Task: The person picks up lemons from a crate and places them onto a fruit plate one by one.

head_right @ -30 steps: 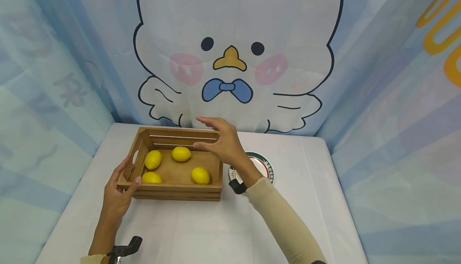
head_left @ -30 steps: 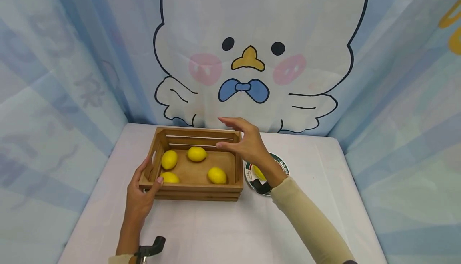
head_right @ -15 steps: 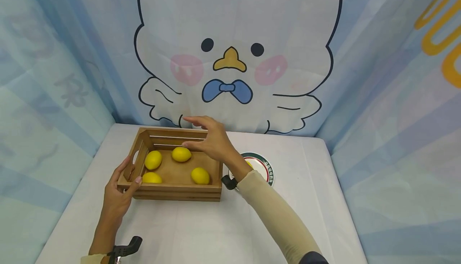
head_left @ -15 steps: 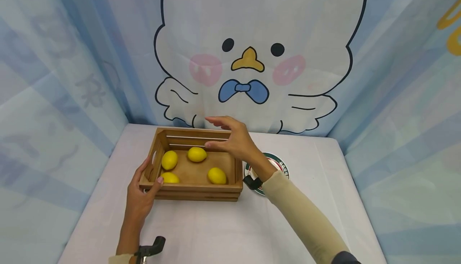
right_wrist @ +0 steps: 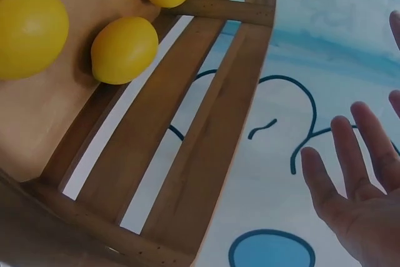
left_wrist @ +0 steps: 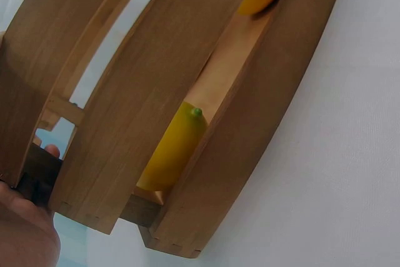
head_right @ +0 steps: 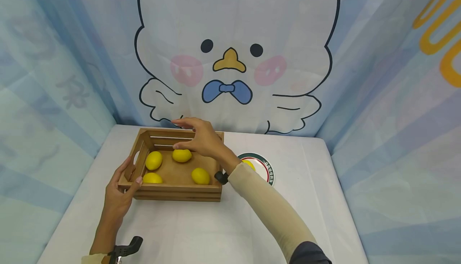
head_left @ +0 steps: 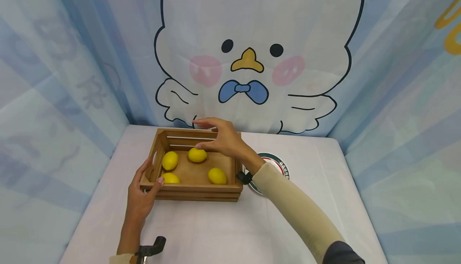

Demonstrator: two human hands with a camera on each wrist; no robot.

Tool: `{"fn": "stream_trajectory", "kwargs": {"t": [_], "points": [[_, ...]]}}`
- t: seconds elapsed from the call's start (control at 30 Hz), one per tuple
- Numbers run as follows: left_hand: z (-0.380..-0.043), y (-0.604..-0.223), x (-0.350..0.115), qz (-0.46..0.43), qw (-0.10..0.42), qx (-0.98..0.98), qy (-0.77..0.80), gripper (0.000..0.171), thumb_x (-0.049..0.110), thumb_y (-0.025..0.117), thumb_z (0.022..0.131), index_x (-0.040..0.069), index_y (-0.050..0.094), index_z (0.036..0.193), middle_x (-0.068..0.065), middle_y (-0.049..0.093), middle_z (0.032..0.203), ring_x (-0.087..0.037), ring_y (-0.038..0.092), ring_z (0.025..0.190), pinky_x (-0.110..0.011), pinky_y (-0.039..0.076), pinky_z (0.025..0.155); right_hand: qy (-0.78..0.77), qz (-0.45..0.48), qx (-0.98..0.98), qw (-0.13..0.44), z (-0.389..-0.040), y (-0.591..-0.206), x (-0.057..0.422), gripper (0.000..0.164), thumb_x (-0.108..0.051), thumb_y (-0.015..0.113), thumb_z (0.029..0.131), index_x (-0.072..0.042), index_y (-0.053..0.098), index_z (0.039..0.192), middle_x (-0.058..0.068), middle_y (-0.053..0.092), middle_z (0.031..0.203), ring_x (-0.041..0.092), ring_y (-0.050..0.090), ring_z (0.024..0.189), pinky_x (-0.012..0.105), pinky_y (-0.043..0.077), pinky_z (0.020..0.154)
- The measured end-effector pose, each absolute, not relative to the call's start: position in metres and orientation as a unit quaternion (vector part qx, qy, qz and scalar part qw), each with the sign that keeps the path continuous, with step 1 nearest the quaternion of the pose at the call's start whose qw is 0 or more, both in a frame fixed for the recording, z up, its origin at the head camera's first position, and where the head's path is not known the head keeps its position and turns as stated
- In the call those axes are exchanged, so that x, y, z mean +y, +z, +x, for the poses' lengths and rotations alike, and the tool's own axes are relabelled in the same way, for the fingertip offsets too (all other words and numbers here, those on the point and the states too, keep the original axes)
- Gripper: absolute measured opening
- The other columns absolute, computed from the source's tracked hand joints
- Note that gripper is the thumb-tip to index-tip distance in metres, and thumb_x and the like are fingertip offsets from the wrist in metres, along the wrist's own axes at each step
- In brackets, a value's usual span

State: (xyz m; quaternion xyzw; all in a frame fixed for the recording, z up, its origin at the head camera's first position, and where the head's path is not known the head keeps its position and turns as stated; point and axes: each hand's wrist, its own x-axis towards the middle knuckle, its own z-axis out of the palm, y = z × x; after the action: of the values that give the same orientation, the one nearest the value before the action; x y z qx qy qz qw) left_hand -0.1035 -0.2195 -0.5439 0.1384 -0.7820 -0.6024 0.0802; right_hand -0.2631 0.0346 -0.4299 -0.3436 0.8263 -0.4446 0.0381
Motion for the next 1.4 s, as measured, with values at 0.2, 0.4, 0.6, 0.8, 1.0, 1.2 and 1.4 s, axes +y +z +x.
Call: {"fn": "stream_trajectory", "kwargs": {"t": [0.2,0.4,0.6,0.8,1.0,1.2,1.4], "points": [[-0.104,-0.546,-0.220,0.138,0.081,-0.781,-0.603,0.077,0.034,0.074,0.090,0.044,0.030,0.153,0.015,0.027,0.162,-0.018,0.017,0.155,-0.056,0.016,0.125,-0.439,-0.345,0.827,0.067,-0.268,-0.432,0.027,0.064,-0.042,0.084,0.078,-0.036,0.058,0.136,-0.013,0.062,0.133,0.012,0.060,0.122,0.033,0.051,0.103],[-0.105,-0.547,-0.221,0.141,0.080,-0.781,-0.603,0.078,0.032,0.074,0.090,0.042,0.030,0.154,0.013,0.027,0.163,-0.019,0.017,0.155,-0.055,0.016,0.125,-0.448,-0.356,0.814,0.095,-0.274,-0.438,0.019,0.063,-0.034,0.085,0.078,-0.034,0.059,0.135,-0.012,0.064,0.130,0.016,0.062,0.121,0.032,0.052,0.103],[-0.106,-0.547,-0.220,0.139,0.079,-0.786,-0.597,0.077,0.036,0.073,0.090,0.044,0.030,0.153,0.011,0.029,0.162,-0.020,0.018,0.155,-0.057,0.017,0.124,-0.448,-0.359,0.808,0.131,-0.278,-0.446,0.013,0.064,-0.031,0.085,0.079,-0.023,0.060,0.137,-0.007,0.063,0.135,0.021,0.061,0.125,0.040,0.050,0.108],[-0.105,-0.545,-0.221,0.138,0.081,-0.789,-0.594,0.075,0.039,0.072,0.091,0.045,0.030,0.152,0.013,0.030,0.161,-0.019,0.019,0.154,-0.056,0.019,0.124,-0.435,-0.354,0.816,0.141,-0.280,-0.451,0.009,0.062,-0.033,0.085,0.078,-0.027,0.061,0.134,-0.010,0.063,0.135,0.010,0.062,0.122,0.029,0.050,0.106],[-0.107,-0.544,-0.221,0.136,0.079,-0.785,-0.599,0.075,0.038,0.072,0.090,0.044,0.031,0.152,0.016,0.028,0.162,-0.019,0.019,0.154,-0.056,0.020,0.124,-0.432,-0.363,0.813,0.146,-0.285,-0.455,0.005,0.066,-0.033,0.085,0.077,-0.017,0.060,0.136,0.005,0.062,0.138,0.024,0.062,0.125,0.042,0.049,0.108],[-0.107,-0.542,-0.219,0.131,0.077,-0.779,-0.609,0.076,0.035,0.073,0.091,0.043,0.030,0.153,0.014,0.027,0.162,-0.019,0.018,0.155,-0.053,0.018,0.125,-0.420,-0.372,0.815,0.142,-0.290,-0.462,0.002,0.066,-0.033,0.086,0.076,-0.016,0.061,0.135,0.002,0.064,0.135,0.023,0.063,0.122,0.039,0.051,0.107],[-0.106,-0.543,-0.219,0.144,0.071,-0.783,-0.601,0.076,0.039,0.072,0.090,0.045,0.030,0.153,0.017,0.026,0.162,-0.018,0.018,0.155,-0.052,0.020,0.125,-0.404,-0.373,0.820,0.159,-0.292,-0.470,0.001,0.065,-0.030,0.086,0.077,-0.019,0.061,0.136,0.002,0.065,0.134,0.019,0.062,0.123,0.039,0.050,0.107]]}}
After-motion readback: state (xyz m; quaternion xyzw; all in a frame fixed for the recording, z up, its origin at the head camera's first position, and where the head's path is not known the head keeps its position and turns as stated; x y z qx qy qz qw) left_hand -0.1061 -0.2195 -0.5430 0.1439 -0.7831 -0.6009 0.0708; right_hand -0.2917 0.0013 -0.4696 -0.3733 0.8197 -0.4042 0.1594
